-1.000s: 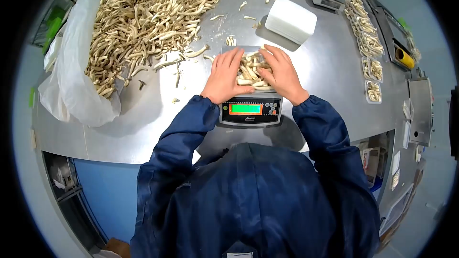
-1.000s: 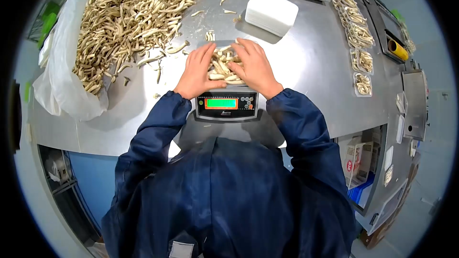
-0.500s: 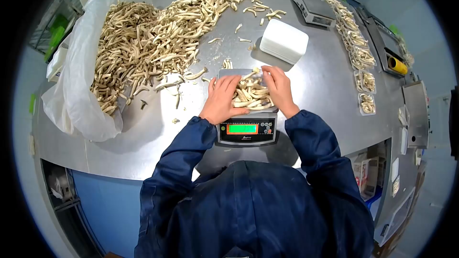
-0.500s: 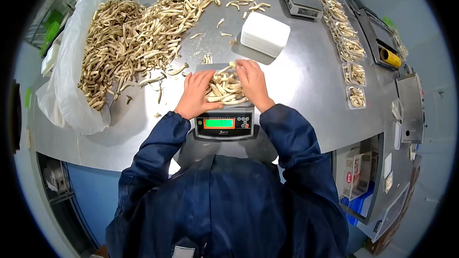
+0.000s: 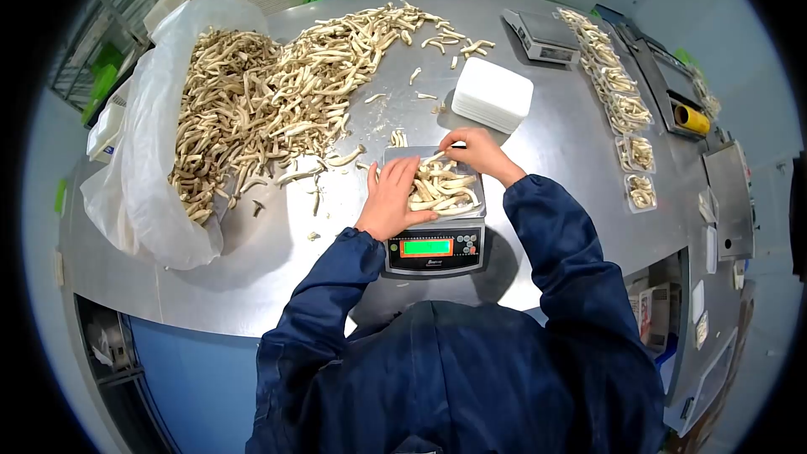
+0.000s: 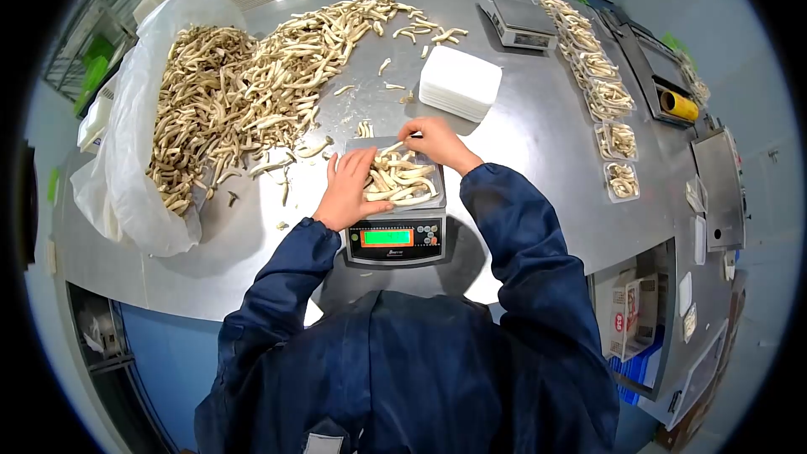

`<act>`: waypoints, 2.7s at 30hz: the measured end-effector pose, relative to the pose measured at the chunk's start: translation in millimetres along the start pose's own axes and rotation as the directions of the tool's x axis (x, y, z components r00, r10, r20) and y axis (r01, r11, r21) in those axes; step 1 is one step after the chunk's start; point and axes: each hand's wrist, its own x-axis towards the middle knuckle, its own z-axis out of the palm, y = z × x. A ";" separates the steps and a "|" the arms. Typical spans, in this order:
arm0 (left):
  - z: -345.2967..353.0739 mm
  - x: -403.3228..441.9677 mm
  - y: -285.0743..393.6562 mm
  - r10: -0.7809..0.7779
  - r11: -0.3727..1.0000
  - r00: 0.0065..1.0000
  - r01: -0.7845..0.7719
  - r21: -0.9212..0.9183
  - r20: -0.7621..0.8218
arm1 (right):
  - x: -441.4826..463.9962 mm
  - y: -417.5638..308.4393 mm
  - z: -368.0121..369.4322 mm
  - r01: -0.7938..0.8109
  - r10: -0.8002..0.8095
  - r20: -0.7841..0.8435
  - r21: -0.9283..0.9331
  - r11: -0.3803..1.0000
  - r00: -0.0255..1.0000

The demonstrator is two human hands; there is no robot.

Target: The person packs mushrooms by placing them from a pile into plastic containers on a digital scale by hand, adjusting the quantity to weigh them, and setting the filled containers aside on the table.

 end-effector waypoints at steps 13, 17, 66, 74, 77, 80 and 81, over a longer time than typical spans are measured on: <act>-6.2 -1.3 2.5 -0.021 0.999 0.998 0.019 0.038 0.056 | -21.7 -52.7 -18.4 0.108 -0.087 0.085 -0.291 0.950 0.993; -8.3 -2.7 3.9 -0.012 1.000 0.998 0.012 -0.003 0.064 | -30.7 -41.7 -10.1 0.064 -0.050 0.056 -0.292 0.954 0.997; -5.0 -21.9 10.8 -0.104 0.994 0.995 0.104 0.034 -0.006 | -93.8 -91.4 -13.2 -0.070 0.062 -0.035 -0.361 0.930 0.997; 1.3 -17.8 -3.0 -0.062 0.997 0.998 0.062 -0.042 -0.012 | -124.7 -83.2 3.3 -0.058 0.063 0.007 -0.274 0.960 0.998; 3.5 -18.2 -5.5 -0.028 0.997 1.000 0.028 -0.069 0.006 | -120.9 -83.1 5.7 -0.081 0.086 0.011 -0.241 0.967 0.996; 4.0 -17.8 -6.3 -0.008 0.999 1.000 0.009 -0.050 0.020 | -112.8 -78.5 12.7 0.004 -0.010 -0.018 -0.273 0.962 1.000; 3.2 -17.6 -5.7 -0.014 0.999 1.000 0.015 -0.049 0.024 | -110.3 -75.4 16.9 0.025 -0.035 -0.030 -0.270 0.963 0.999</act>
